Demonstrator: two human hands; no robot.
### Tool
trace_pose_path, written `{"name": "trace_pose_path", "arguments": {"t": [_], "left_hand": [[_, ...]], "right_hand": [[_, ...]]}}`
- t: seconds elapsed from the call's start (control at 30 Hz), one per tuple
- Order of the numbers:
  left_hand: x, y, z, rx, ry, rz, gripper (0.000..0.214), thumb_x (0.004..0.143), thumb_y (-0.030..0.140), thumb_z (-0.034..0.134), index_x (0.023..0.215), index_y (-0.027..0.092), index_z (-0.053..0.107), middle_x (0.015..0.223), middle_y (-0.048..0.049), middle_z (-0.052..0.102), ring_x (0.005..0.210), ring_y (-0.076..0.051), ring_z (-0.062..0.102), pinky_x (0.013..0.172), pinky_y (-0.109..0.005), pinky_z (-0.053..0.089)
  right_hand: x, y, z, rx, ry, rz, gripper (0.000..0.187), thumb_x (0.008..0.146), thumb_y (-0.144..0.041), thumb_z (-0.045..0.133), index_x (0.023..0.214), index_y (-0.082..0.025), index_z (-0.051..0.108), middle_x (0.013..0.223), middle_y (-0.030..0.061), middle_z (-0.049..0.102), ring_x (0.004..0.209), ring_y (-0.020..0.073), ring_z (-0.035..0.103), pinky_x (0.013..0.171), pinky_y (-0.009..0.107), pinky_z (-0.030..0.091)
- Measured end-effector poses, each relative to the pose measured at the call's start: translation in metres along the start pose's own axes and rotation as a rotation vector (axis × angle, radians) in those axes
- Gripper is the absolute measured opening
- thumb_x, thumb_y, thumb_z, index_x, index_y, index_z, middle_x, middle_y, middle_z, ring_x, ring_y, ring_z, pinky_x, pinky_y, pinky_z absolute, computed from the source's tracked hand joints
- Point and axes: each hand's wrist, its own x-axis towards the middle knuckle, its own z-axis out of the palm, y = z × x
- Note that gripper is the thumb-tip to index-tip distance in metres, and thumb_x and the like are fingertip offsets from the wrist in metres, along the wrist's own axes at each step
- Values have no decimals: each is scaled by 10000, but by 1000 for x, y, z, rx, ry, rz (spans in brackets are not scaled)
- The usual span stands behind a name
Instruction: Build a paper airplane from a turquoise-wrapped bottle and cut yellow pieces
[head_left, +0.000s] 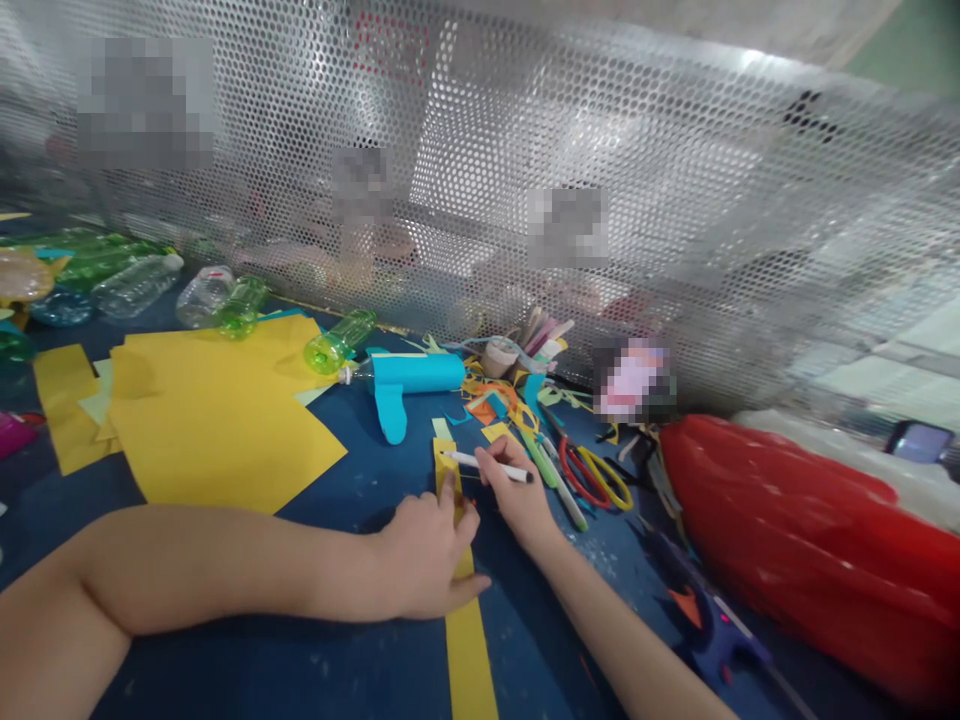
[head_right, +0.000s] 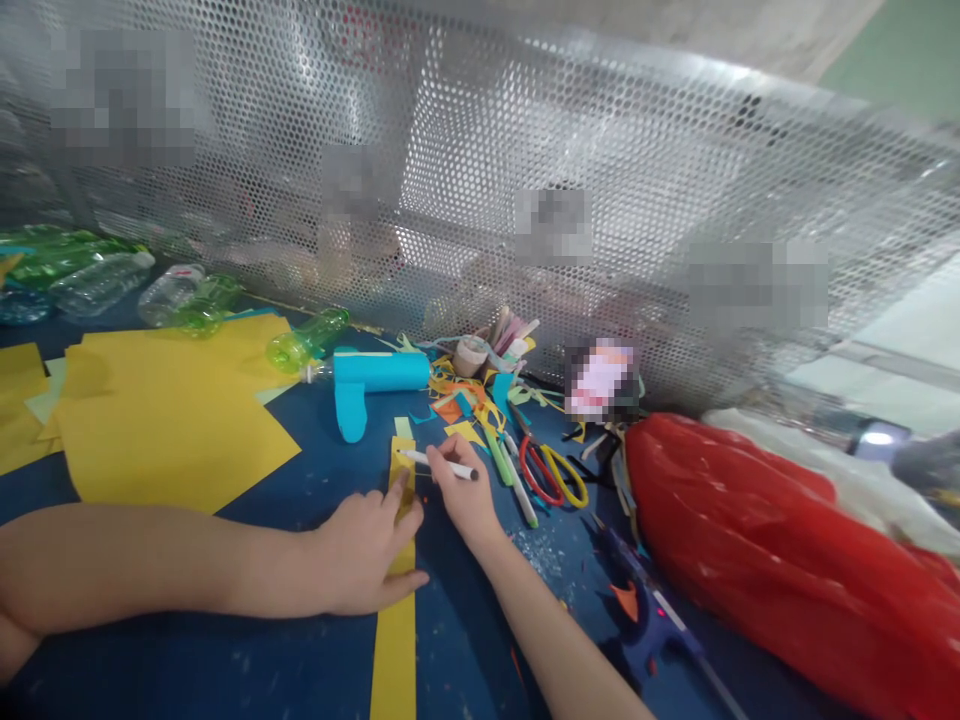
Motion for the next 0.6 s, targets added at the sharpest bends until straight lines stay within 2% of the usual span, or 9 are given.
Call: {"name": "trace_pose_path", "arguments": {"t": [0.23,0.6], "left_hand": [[2,-1,5,-21,5,-3,733,820,602,333,1315,61,357,1343,-298,366,949,-351,575,667,-416,479],[1,-1,2,10,8,20,686,825,594,322,1276,82,403,1333,-295,383,914,-351,589,630,-416,486]], "right_hand": [[0,0,0,7,-25,12,274,775,-378,583,621,-230,412,474,-70,440,469,117,396,508,261,333],[-1,-1,-1,-4,-47,38,289,772,-406,586,625,-231,410,475,-69,446,461,116,396,493,256,327]]}}
